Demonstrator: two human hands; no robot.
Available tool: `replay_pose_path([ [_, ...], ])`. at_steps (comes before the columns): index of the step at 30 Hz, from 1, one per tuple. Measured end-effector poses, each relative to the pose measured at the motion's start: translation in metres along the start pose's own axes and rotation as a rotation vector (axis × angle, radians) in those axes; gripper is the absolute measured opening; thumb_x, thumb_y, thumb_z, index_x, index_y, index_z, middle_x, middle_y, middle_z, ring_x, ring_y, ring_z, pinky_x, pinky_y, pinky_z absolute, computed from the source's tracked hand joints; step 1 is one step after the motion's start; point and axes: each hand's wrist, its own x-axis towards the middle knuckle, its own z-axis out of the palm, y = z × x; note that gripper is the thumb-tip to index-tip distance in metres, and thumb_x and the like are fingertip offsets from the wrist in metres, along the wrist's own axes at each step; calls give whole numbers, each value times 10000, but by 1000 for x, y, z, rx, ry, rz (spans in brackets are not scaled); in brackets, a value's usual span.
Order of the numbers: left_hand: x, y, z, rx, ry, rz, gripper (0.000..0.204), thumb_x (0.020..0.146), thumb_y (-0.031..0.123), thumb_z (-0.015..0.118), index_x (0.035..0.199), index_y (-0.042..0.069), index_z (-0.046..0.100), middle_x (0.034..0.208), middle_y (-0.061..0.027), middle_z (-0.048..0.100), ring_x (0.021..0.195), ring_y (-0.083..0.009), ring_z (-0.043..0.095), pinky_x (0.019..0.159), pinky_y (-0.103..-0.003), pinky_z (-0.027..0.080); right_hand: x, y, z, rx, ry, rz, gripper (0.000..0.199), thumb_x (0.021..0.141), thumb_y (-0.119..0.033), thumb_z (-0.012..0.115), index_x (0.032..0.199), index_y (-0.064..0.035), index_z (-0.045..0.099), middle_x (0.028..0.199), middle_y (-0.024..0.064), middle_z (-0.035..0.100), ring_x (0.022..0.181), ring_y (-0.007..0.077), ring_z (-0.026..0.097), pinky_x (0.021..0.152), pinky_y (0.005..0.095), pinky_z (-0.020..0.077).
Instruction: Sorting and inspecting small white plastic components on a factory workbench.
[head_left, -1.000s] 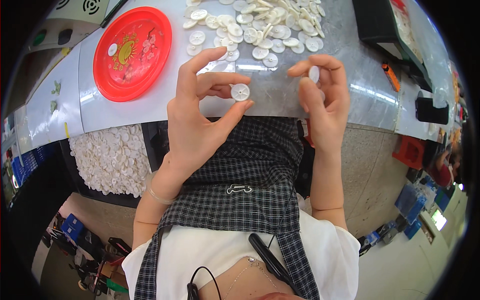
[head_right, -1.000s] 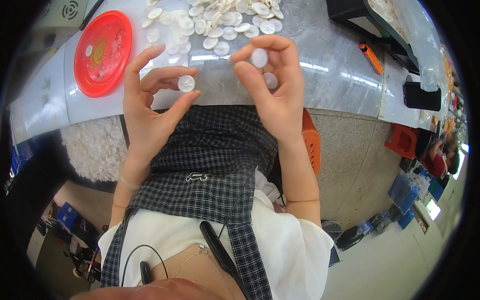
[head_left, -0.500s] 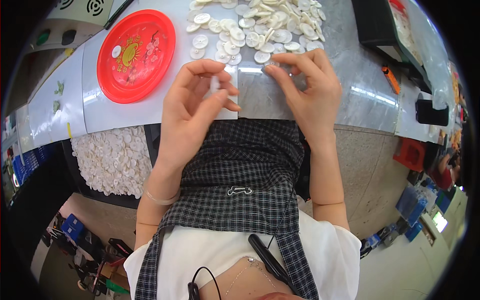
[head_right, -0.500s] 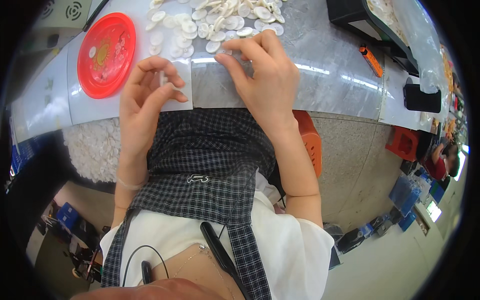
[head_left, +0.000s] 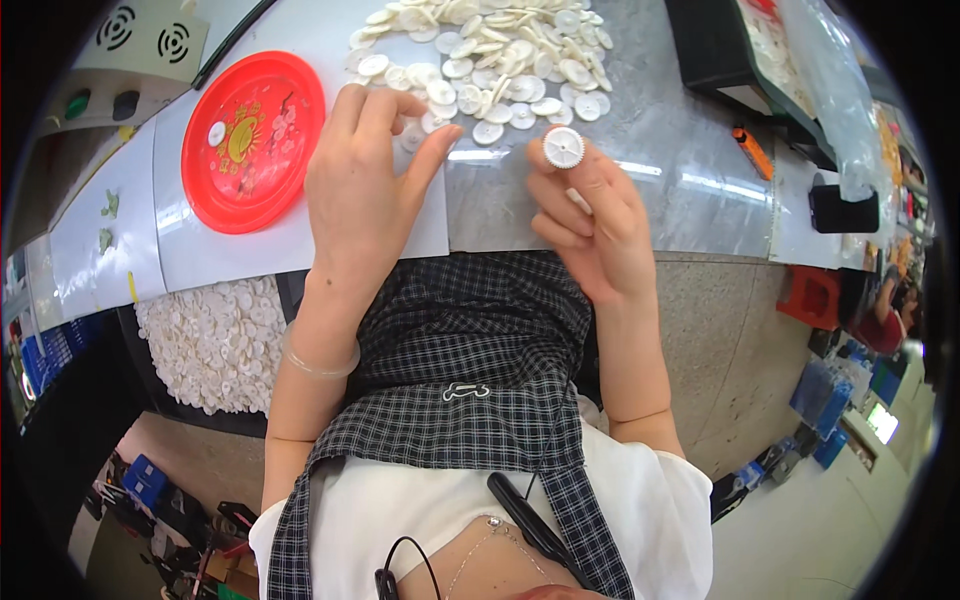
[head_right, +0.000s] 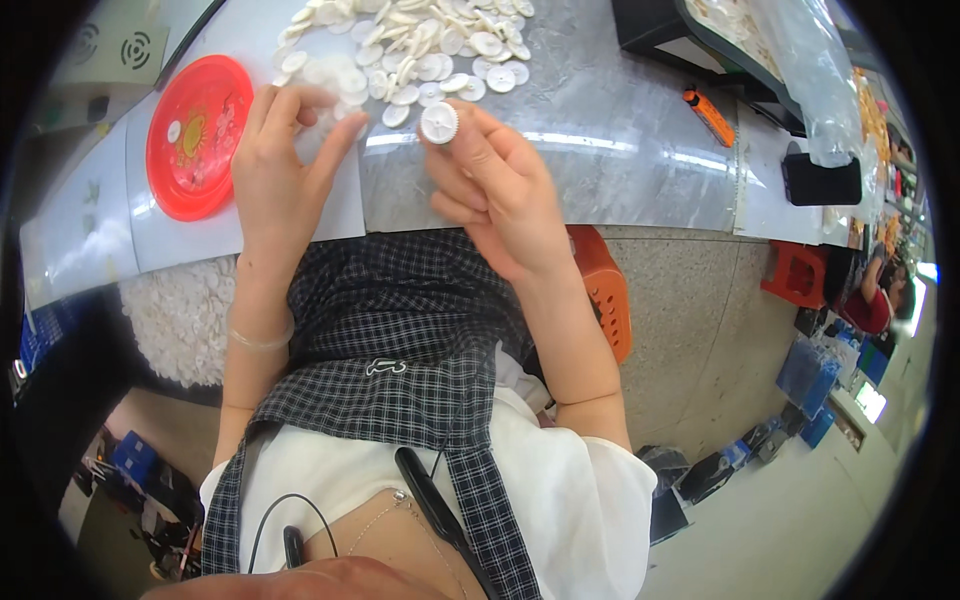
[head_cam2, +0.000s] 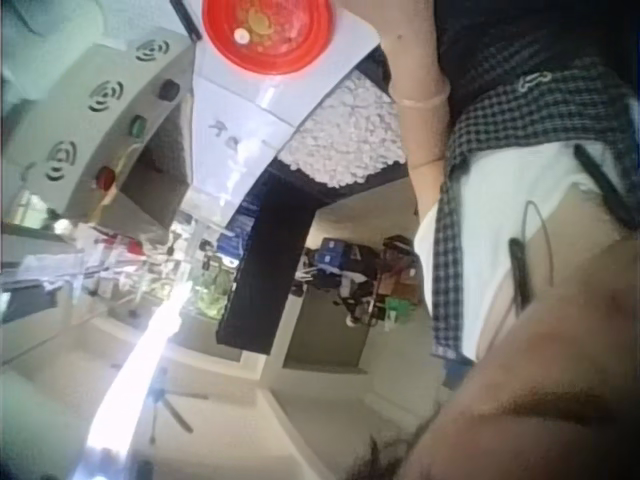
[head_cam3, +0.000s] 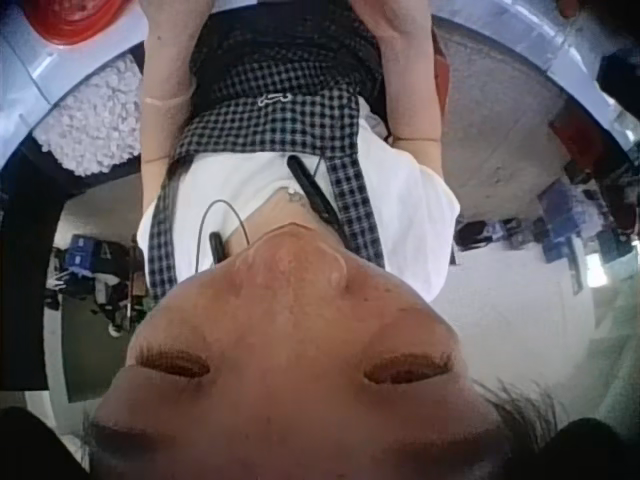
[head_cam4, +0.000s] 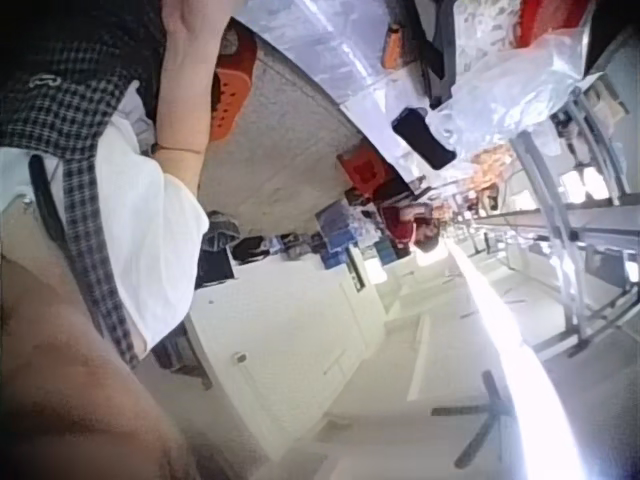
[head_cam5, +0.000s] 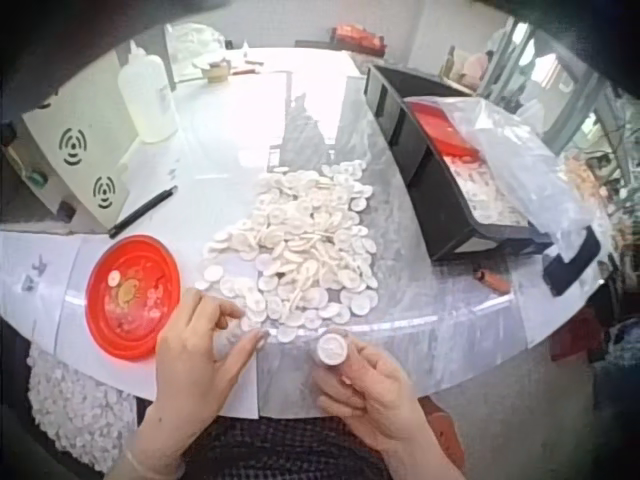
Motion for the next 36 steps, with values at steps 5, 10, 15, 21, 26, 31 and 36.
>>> replay_pose_path([
  [5, 1, 3, 0, -36, -20, 17, 186, 796, 186, 737, 846, 56, 614, 766, -44, 544, 669, -206, 566, 576, -322, 443, 2, 3, -11, 227, -130, 80, 275, 1016, -211, 438, 1211, -19, 471, 972, -17, 416, 572, -1, 275, 442, 130, 236],
  [10, 1, -1, 2, -72, 24, 57, 139, 808, 144, 722, 817, 49, 622, 750, -48, 559, 645, -197, 575, 555, -311, 436, 3, 3, -13, 274, -194, 111, 237, 1021, -217, 426, 1171, -34, 450, 968, -16, 402, 580, 3, 277, 444, 121, 255],
  [15, -1, -3, 0, -112, 63, 83, 109, 817, 108, 712, 836, 37, 631, 744, -39, 564, 624, -156, 565, 544, -274, 428, 2, 3, -7, 235, -138, 101, 232, 1014, -220, 440, 1152, -33, 449, 963, -3, 411, 593, 4, 294, 444, 129, 269],
  [21, -16, 3, -16, -1140, -82, -437, 165, 947, 166, 584, 989, 7, 590, 796, 22, 533, 582, -54, 378, 483, -205, 302, 0, 2, -2, 69, -81, 5, 264, 996, -203, 451, 1151, 9, 482, 1055, 76, 508, 638, 30, 372, 447, 142, 317],
  [26, -21, 3, -35, -1850, -400, -779, 273, 1000, 226, 452, 1142, 0, 507, 907, -14, 421, 656, -59, 323, 494, -165, 296, 6, 1, 4, -112, -107, -81, 205, 999, -200, 408, 1044, -19, 492, 1093, 157, 563, 664, 60, 438, 424, 158, 349],
  [31, -26, -2, -35, -1953, -340, -851, 196, 997, 204, 470, 1040, 25, 539, 920, -46, 535, 644, -76, 367, 473, -181, 293, 7, 3, 8, -132, 58, -151, 185, 1013, -214, 387, 937, -68, 472, 836, 58, 494, 601, 58, 402, 400, 159, 301],
  [36, -24, -2, -37, -1847, -312, -790, 226, 1005, 225, 455, 1057, 22, 539, 964, -69, 566, 672, -86, 418, 494, -184, 343, 6, 2, 8, -289, 60, -143, 233, 1021, -224, 403, 898, -61, 513, 682, -41, 393, 528, 30, 277, 416, 172, 221],
])
